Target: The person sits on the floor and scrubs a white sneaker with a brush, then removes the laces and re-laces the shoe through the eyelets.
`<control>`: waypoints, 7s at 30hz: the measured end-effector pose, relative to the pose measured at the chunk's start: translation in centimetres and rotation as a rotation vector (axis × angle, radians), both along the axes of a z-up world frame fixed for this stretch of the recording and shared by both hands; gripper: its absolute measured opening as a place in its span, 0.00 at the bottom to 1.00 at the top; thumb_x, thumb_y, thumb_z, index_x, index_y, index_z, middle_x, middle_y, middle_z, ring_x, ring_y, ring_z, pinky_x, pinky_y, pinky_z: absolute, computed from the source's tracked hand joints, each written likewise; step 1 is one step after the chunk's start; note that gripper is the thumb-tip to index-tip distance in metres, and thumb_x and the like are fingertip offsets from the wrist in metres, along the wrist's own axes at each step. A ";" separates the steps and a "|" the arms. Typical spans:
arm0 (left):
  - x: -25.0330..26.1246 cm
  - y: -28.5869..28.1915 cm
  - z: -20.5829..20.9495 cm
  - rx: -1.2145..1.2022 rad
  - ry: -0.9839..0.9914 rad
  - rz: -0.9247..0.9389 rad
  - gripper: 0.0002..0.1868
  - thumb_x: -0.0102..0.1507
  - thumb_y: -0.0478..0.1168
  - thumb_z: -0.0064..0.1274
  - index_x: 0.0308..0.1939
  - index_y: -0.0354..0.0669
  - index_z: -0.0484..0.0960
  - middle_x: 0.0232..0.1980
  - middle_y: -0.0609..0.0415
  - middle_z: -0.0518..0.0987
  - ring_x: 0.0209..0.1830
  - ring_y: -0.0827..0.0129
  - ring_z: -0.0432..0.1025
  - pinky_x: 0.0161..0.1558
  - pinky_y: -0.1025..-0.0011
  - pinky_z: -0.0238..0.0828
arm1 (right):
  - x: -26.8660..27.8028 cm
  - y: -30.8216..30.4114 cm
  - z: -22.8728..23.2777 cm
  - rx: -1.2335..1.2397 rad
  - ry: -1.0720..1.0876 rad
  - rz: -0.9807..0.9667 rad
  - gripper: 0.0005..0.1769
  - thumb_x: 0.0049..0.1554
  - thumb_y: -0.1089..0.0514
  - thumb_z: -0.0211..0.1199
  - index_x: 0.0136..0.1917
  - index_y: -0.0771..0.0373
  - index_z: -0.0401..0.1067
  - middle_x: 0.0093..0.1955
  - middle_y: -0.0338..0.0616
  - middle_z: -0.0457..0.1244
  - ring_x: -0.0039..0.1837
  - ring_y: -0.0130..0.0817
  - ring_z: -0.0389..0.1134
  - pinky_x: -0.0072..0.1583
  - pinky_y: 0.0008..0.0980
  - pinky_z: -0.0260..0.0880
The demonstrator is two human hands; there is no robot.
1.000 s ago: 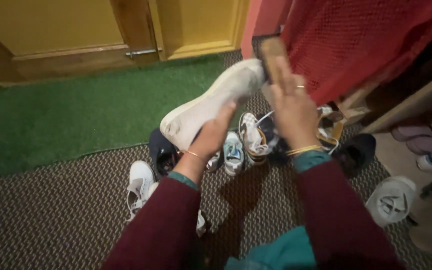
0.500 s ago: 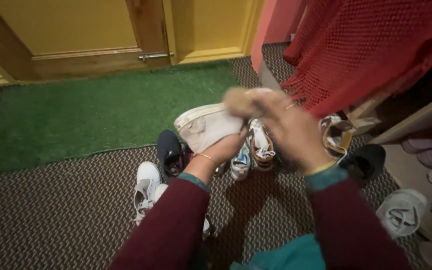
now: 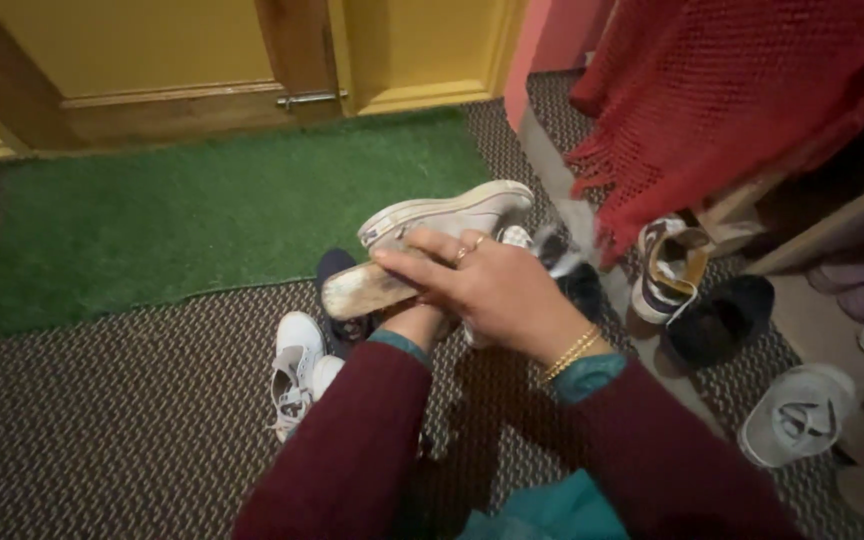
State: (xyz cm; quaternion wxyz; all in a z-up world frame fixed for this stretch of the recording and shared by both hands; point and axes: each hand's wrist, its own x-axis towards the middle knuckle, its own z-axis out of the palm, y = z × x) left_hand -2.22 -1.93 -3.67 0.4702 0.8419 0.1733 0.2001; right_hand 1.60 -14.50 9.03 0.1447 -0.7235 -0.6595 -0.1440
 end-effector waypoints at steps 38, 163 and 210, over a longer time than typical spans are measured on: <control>1.4 -0.4 5.9 0.503 -0.135 -0.068 0.21 0.67 0.44 0.48 0.64 0.51 0.77 0.60 0.44 0.78 0.61 0.52 0.71 0.63 0.60 0.65 | 1.4 -2.2 0.9 -0.220 0.288 -0.541 0.34 0.68 0.48 0.55 0.83 0.30 0.51 0.52 0.51 0.68 0.49 0.48 0.73 0.53 0.45 0.73; 0.2 2.5 8.0 -1.459 -0.577 -0.683 0.60 0.61 0.82 0.18 0.79 0.37 0.58 0.77 0.42 0.67 0.77 0.52 0.62 0.78 0.55 0.55 | 0.0 -0.6 -0.6 0.225 0.303 -0.617 0.28 0.63 0.45 0.61 0.75 0.45 0.64 0.54 0.55 0.67 0.49 0.57 0.70 0.47 0.51 0.71; 0.2 7.0 9.1 -1.713 -1.145 -0.466 0.26 0.71 0.43 0.41 0.69 0.29 0.66 0.68 0.36 0.72 0.69 0.45 0.67 0.74 0.48 0.59 | -5.2 0.3 -9.9 0.158 0.773 -0.345 0.43 0.61 0.40 0.55 0.73 0.73 0.44 0.53 0.71 0.68 0.52 0.64 0.73 0.55 0.51 0.73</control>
